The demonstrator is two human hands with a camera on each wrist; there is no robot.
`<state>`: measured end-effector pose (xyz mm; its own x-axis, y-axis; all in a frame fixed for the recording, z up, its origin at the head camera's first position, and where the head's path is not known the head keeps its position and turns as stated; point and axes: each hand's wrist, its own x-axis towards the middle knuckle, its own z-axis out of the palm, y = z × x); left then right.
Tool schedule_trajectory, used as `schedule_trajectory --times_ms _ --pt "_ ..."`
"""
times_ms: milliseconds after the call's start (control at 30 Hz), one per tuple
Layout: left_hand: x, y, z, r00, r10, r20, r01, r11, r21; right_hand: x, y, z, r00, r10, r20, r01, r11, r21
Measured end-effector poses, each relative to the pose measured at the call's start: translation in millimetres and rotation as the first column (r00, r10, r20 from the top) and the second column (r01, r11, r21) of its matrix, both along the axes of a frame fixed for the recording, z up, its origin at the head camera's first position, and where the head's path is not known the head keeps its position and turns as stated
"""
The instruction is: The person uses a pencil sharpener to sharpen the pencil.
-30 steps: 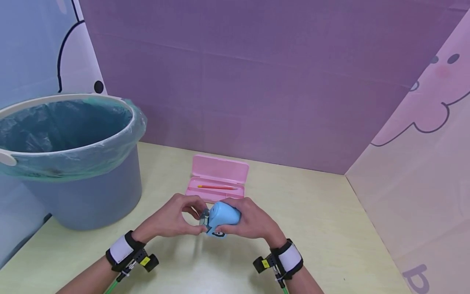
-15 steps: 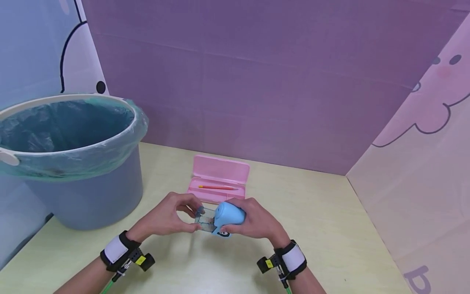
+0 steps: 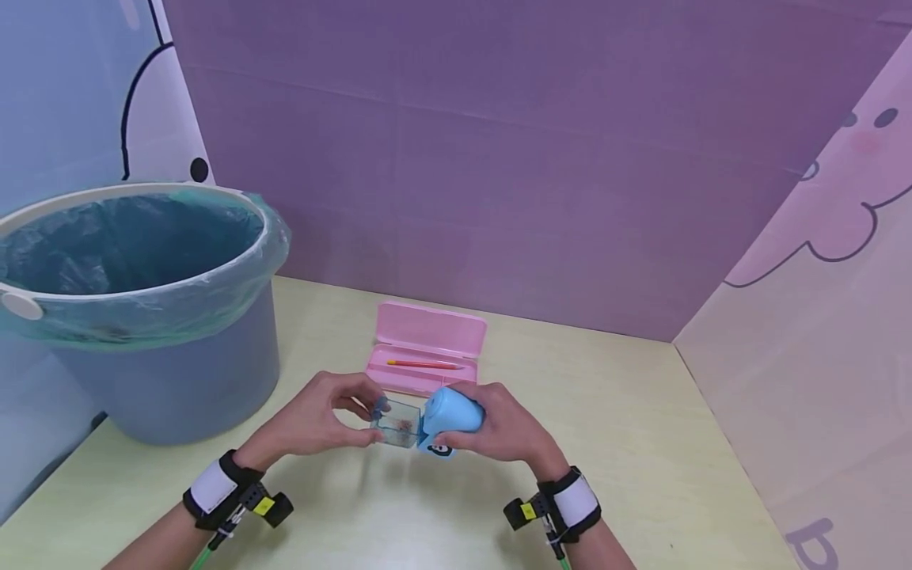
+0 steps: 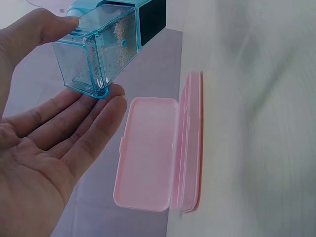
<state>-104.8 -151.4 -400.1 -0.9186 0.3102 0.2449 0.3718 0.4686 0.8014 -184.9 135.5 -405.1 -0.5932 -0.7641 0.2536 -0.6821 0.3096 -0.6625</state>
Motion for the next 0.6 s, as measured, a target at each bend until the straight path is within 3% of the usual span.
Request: schedule_trajectory --times_ms 133,267,433,600 --pt "2.7 -6 3.7 1.000 0.017 -0.009 -0.017 1.000 0.013 -1.4 1 -0.6 1.000 -0.007 -0.001 0.007 1.000 0.000" --pt "6.8 -15 17.6 0.997 0.050 -0.058 -0.049 0.999 0.024 -2.4 2 -2.9 1.000 -0.020 -0.012 0.020 0.999 0.026" --pt "12.6 -26 48.0 0.980 0.122 -0.159 -0.116 0.992 0.046 -3.6 5 -6.9 0.999 -0.034 0.001 0.034 0.998 0.050" --pt "21.0 -34 81.4 0.955 0.212 -0.208 -0.204 0.977 0.058 -3.8 6 -9.6 0.999 -0.032 0.006 0.032 0.997 0.070"
